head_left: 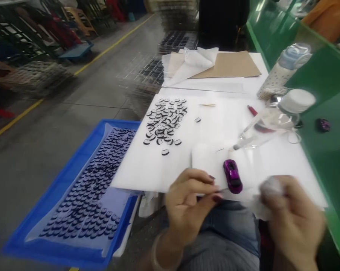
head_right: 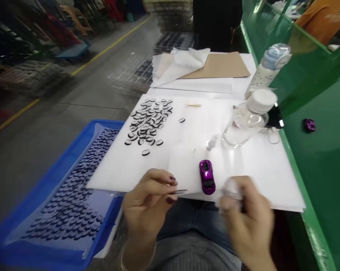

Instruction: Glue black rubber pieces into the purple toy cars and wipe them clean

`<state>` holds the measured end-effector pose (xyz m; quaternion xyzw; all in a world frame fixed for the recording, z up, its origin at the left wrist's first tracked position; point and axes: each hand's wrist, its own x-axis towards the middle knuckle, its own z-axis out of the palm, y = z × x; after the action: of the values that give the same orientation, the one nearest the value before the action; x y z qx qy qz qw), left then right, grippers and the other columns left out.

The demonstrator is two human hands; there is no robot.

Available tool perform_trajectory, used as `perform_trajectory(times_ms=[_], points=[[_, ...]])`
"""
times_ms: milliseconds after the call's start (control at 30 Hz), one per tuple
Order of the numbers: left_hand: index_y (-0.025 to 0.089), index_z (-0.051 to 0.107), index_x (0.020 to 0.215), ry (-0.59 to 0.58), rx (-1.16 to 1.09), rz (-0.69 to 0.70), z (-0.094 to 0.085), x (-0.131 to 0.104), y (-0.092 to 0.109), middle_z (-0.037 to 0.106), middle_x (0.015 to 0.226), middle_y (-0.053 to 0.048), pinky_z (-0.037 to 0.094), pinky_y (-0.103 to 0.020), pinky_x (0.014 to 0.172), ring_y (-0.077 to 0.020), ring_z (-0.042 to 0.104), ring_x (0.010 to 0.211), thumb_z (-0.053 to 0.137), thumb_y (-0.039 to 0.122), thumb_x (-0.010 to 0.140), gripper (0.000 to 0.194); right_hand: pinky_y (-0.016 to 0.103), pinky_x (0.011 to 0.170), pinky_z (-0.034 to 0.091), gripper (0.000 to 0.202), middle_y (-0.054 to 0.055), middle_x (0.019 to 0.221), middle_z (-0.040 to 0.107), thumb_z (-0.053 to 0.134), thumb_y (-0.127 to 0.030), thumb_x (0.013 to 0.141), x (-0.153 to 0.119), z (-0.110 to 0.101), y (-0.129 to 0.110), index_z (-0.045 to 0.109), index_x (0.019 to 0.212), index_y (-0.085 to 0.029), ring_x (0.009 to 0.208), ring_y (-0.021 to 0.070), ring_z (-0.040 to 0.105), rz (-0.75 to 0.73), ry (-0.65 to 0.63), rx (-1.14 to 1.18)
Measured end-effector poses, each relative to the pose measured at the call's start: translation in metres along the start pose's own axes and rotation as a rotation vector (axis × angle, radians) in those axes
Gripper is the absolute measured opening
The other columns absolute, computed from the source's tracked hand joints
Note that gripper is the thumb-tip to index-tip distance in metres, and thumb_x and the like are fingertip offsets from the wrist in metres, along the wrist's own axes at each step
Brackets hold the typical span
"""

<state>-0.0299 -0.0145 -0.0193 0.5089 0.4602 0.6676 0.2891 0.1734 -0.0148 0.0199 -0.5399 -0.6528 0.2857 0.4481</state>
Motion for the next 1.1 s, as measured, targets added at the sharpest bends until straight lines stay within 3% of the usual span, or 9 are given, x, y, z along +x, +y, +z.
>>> perform_trajectory(times_ms=[67, 167, 333, 500, 600, 667, 733, 867, 1100], points=[[0.021, 0.077, 0.076, -0.202, -0.245, -0.093, 0.030, 0.008, 0.011, 0.067, 0.091, -0.005, 0.060, -0.027, 0.073, -0.0149, 0.068, 0.080, 0.085, 0.031, 0.080, 0.014, 0.022, 0.052, 0.041, 0.022, 0.000, 0.073, 0.057, 0.058, -0.041, 0.099, 0.007, 0.016, -0.003, 0.064, 0.093, -0.021, 0.060, 0.0117, 0.050, 0.005, -0.127, 0.182], [0.022, 0.076, 0.078, -0.244, -0.378, -0.192, 0.045, 0.017, 0.013, 0.064, 0.091, -0.004, 0.058, -0.027, 0.074, -0.0145, 0.064, 0.079, 0.090, 0.032, 0.074, 0.017, 0.022, 0.055, 0.040, 0.021, 0.000, 0.075, 0.053, 0.055, -0.038, 0.101, 0.013, 0.028, -0.006, 0.063, 0.091, -0.021, 0.064, 0.0114, 0.047, 0.137, -0.196, 0.481], [0.032, 0.080, 0.110, -0.285, -0.334, -0.198, 0.044, 0.011, -0.004, 0.067, 0.113, -0.008, 0.056, -0.032, 0.088, -0.0199, 0.065, 0.096, 0.085, 0.038, 0.080, 0.031, 0.019, 0.050, 0.037, 0.035, -0.001, 0.066, 0.047, 0.071, -0.049, 0.088, 0.019, 0.036, -0.003, 0.057, 0.077, -0.019, 0.059, 0.0098, 0.042, 0.380, -0.206, 0.812], [0.031, 0.084, 0.095, -0.303, -0.528, -0.276, 0.042, 0.009, -0.008, 0.075, 0.106, -0.005, 0.056, -0.026, 0.087, -0.0170, 0.069, 0.094, 0.086, 0.038, 0.079, 0.018, 0.018, 0.047, 0.035, 0.051, -0.003, 0.057, 0.045, 0.080, -0.053, 0.078, 0.022, 0.044, -0.001, 0.047, 0.063, -0.018, 0.051, 0.0063, 0.035, 0.412, -0.257, 0.916], [0.028, 0.084, 0.089, -0.276, -0.729, -0.450, 0.040, 0.014, -0.008, 0.079, 0.086, -0.004, 0.058, -0.022, 0.080, -0.0153, 0.072, 0.085, 0.088, 0.046, 0.074, 0.023, 0.018, 0.042, 0.035, 0.044, -0.002, 0.061, 0.052, 0.084, -0.051, 0.075, 0.021, 0.036, -0.002, 0.057, 0.068, -0.017, 0.049, 0.0065, 0.039, 0.357, -0.143, 0.740], [0.028, 0.083, 0.089, -0.247, -0.768, -0.521, 0.038, 0.016, -0.007, 0.079, 0.080, -0.003, 0.058, -0.020, 0.073, -0.0132, 0.072, 0.075, 0.085, 0.052, 0.075, 0.027, 0.019, 0.039, 0.034, 0.030, 0.001, 0.067, 0.060, 0.082, -0.042, 0.081, 0.023, 0.028, -0.003, 0.064, 0.077, -0.018, 0.047, 0.0070, 0.042, 0.260, 0.008, 0.535], [0.027, 0.083, 0.087, -0.224, -0.771, -0.557, 0.037, 0.018, -0.006, 0.078, 0.077, -0.003, 0.059, -0.022, 0.067, -0.0135, 0.072, 0.070, 0.085, 0.055, 0.074, 0.031, 0.020, 0.039, 0.038, 0.012, 0.000, 0.067, 0.063, 0.077, -0.028, 0.086, 0.028, 0.025, -0.004, 0.068, 0.084, -0.020, 0.046, 0.0076, 0.046, 0.019, 0.106, 0.341], [0.022, 0.082, 0.080, -0.189, -0.766, -0.626, 0.037, 0.019, -0.003, 0.074, 0.066, -0.003, 0.059, -0.025, 0.063, -0.0147, 0.069, 0.062, 0.089, 0.056, 0.066, 0.037, 0.022, 0.049, 0.051, 0.016, 0.004, 0.079, 0.065, 0.066, -0.013, 0.091, 0.041, 0.032, -0.006, 0.073, 0.102, -0.021, 0.060, 0.0116, 0.061, -0.554, 0.057, 0.043], [0.020, 0.081, 0.074, -0.149, -0.733, -0.675, 0.039, 0.019, -0.003, 0.076, 0.068, -0.005, 0.059, -0.026, 0.063, -0.0157, 0.069, 0.061, 0.094, 0.056, 0.057, 0.042, 0.024, 0.049, 0.050, 0.016, 0.004, 0.080, 0.064, 0.062, -0.014, 0.088, 0.040, 0.016, -0.012, 0.068, 0.101, -0.019, 0.056, 0.0108, 0.055, -0.775, -0.052, -0.302]])
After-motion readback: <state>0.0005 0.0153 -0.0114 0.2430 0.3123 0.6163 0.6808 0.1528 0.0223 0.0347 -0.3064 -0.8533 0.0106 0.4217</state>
